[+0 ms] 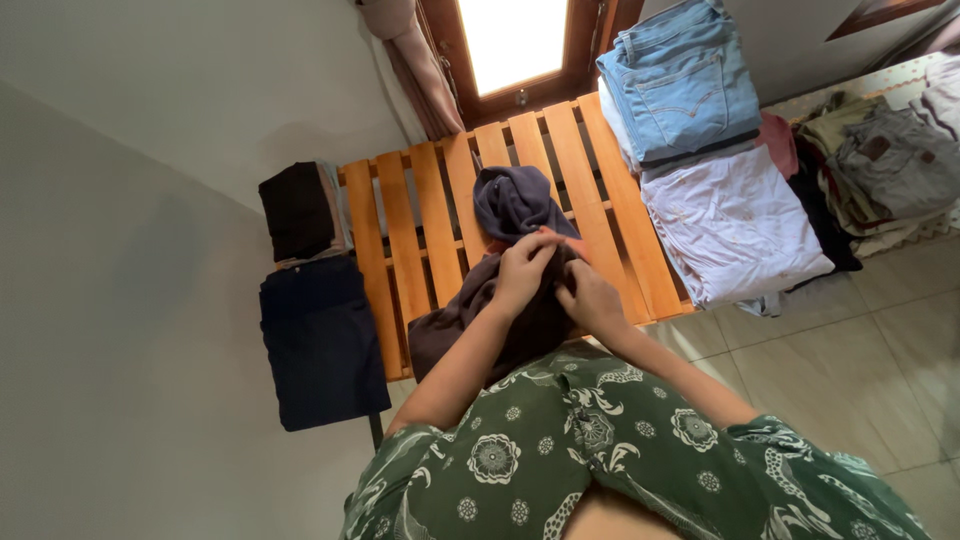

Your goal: The person unfolds and then folds a shirt and a sweater by hand on a wooden slatted bench.

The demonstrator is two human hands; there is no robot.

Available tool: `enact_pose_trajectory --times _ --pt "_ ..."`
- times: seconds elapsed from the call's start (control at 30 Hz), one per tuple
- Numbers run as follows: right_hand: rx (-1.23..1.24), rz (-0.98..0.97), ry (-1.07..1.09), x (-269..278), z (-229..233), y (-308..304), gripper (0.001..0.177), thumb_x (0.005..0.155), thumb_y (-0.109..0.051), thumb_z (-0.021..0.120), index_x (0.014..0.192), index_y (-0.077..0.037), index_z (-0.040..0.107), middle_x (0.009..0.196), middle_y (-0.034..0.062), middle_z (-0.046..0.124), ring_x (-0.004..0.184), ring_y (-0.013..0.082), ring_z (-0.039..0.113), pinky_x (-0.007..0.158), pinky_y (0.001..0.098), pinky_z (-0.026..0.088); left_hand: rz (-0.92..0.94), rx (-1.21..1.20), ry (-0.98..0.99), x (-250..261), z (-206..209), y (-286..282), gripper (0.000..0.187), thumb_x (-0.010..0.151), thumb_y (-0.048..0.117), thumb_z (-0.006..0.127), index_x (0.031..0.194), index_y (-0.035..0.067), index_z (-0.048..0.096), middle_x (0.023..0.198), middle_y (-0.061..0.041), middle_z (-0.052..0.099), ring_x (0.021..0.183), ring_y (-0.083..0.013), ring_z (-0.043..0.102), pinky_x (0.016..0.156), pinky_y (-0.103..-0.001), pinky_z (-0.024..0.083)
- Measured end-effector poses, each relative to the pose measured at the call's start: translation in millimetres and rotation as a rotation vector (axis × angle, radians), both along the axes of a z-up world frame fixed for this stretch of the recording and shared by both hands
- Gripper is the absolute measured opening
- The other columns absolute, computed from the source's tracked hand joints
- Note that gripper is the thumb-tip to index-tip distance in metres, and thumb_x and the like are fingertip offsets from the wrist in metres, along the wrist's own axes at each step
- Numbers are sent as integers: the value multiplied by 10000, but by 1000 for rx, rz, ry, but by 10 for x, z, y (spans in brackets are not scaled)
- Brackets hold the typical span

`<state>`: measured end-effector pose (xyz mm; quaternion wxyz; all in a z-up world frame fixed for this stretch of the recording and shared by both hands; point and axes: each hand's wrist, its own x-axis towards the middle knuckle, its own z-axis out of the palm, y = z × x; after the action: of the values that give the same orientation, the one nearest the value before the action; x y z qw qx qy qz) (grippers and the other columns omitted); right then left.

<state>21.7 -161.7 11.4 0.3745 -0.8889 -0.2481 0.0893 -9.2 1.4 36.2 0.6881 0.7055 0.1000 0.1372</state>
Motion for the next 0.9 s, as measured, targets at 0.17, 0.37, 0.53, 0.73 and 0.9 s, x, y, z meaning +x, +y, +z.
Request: enact_pose_trajectory --times 0.17,0.37,0.53,0.73,0.9 --pt "187 0 171 249 -513 -123 242 968 -226 662 1135 -51 667 941 142 722 882 300 690 775 408 531 -38 73 -140 77 -49 -61 231 1004 48 621 1210 3 714 1172 -102 713 1134 -204 673 1024 -286 488" --pt "722 -136 876 357 -1124 -249 322 1059 -251 561 1229 5 654 1041 89 703 921 154 664 836 319 526 -119 226 25 -163 -445 -56 598 926 44 671 1508 103 543 1284 -102 527 1083 -209 564 955 -289 477" --pt "224 -24 87 11 -485 -191 534 869 -320 788 1174 -16 472 937 199 670 842 386 695 717 458 535 -139 -17 82 -345 -611 19 630 898 69 664 1498 127 482 1082 -53 670 982 -132 662 889 -266 529" --pt "90 -7 41 15 -315 -94 425 905 -225 722 1196 -82 447 949 191 659 852 454 669 683 538 507 -16 97 364 -708 -777 325 420 866 199 823 1201 46 622 794 -74 639 718 -146 567 675 -301 479" --pt "64 134 -33 -18 -346 -36 337 878 -217 749 1079 -89 511 952 191 671 874 442 662 722 512 517 -81 265 391 -971 -634 430 301 857 270 811 933 -7 719 819 -79 728 748 -143 656 710 -316 526"
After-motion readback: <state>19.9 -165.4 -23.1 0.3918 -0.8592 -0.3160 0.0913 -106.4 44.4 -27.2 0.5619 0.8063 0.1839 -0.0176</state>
